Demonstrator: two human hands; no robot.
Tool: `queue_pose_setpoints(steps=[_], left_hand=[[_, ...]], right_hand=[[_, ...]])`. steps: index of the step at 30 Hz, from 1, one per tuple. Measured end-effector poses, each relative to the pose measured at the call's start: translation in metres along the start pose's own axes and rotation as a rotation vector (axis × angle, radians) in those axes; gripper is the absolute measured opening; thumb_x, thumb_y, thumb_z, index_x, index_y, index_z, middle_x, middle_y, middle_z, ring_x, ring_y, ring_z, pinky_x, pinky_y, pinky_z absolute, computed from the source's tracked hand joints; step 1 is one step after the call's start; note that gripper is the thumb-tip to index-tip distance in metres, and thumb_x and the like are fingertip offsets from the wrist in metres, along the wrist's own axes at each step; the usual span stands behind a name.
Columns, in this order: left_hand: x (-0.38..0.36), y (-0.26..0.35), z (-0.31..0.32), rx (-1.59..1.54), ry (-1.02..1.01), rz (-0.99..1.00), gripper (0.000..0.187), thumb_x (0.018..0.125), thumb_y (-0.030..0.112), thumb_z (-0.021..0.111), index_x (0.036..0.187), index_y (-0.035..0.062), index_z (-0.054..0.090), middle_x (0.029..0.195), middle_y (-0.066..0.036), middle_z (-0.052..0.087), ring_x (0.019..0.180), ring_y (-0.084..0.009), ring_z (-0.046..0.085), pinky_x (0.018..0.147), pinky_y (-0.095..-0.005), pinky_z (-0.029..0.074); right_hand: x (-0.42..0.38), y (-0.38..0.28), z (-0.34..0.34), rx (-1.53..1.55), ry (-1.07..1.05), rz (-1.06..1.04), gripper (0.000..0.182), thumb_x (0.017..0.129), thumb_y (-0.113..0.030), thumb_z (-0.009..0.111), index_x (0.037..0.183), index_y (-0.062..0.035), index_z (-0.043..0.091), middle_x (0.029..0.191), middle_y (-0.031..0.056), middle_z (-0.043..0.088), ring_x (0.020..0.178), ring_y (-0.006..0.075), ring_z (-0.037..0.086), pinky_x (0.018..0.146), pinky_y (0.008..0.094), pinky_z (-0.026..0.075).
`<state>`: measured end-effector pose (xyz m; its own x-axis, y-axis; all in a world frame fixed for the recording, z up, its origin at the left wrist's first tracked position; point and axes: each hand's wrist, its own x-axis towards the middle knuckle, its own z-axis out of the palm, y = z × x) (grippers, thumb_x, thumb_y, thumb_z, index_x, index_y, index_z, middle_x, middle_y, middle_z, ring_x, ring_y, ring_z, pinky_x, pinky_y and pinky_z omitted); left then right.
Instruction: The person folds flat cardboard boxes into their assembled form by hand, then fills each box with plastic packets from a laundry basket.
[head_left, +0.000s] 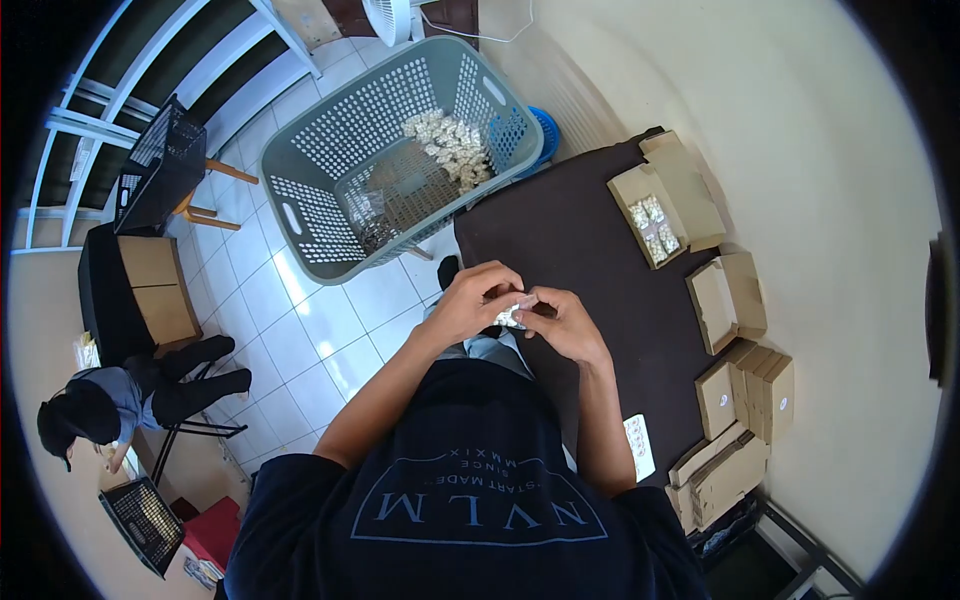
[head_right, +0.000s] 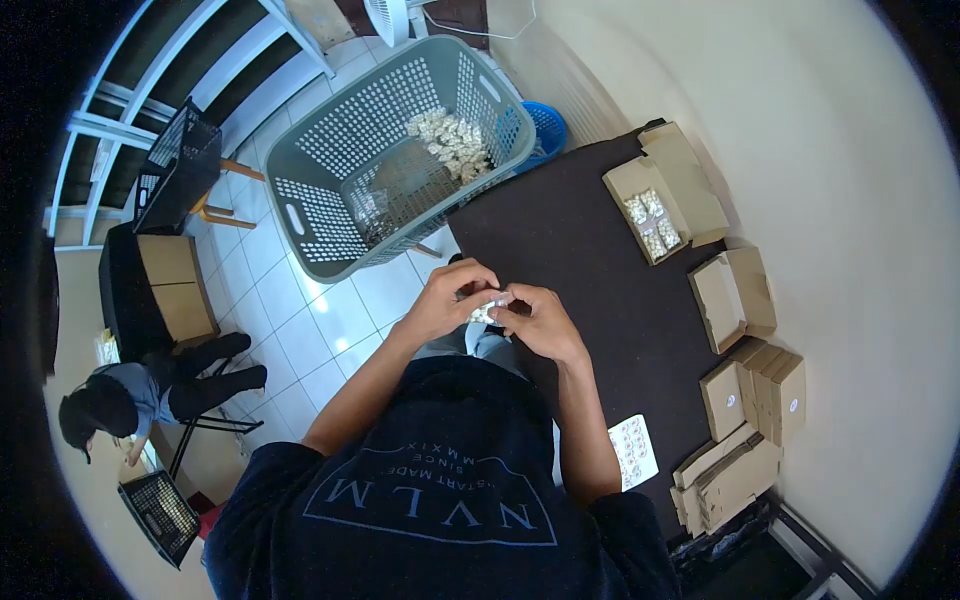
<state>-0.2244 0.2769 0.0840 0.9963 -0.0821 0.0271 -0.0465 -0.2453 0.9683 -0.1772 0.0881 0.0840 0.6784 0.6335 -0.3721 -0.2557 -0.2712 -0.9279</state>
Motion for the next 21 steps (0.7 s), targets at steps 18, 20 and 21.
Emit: queue_pose_setpoints(steps=[18,20,21], left_hand=[[0.020,-0.071,-0.110,0.085,0.306,-0.238,0.018,0.091,0.012,0.064,0.107,0.0048,0.062,0.083,-0.007,0.067,0.077,-0.0143,0.063,0.064,-0.0282,0.047],[0.024,-0.077,-0.119,0.066,0.320,-0.250,0.018,0.091,0.012,0.064,0.107,0.0045,0.062,0.083,-0.008,0.067,0.077,-0.0150,0.063,0.065,-0.0285,0.048],[0.026,-0.079,-0.125,0.044,0.332,-0.253,0.017,0.091,0.012,0.064,0.107,0.0041,0.062,0.083,-0.009,0.067,0.077,-0.0156,0.064,0.065,-0.0287,0.048]], right_hand=[[0.135,0.076,-0.223,0.189,1.076,0.183,0.028,0.083,0.007,0.061,0.107,-0.0022,0.050,0.085,0.0170,0.067,0.063,0.0195,0.067,0.048,0.0285,0.050],[0.147,0.101,-0.234,0.165,1.077,0.203,0.028,0.082,0.003,0.064,0.107,-0.0025,0.052,0.085,0.0179,0.067,0.066,0.0247,0.068,0.052,0.0326,0.052],[0.155,0.108,-0.238,0.139,1.085,0.216,0.028,0.081,-0.001,0.066,0.106,-0.0028,0.053,0.084,0.0189,0.067,0.070,0.0298,0.069,0.057,0.0367,0.055]])
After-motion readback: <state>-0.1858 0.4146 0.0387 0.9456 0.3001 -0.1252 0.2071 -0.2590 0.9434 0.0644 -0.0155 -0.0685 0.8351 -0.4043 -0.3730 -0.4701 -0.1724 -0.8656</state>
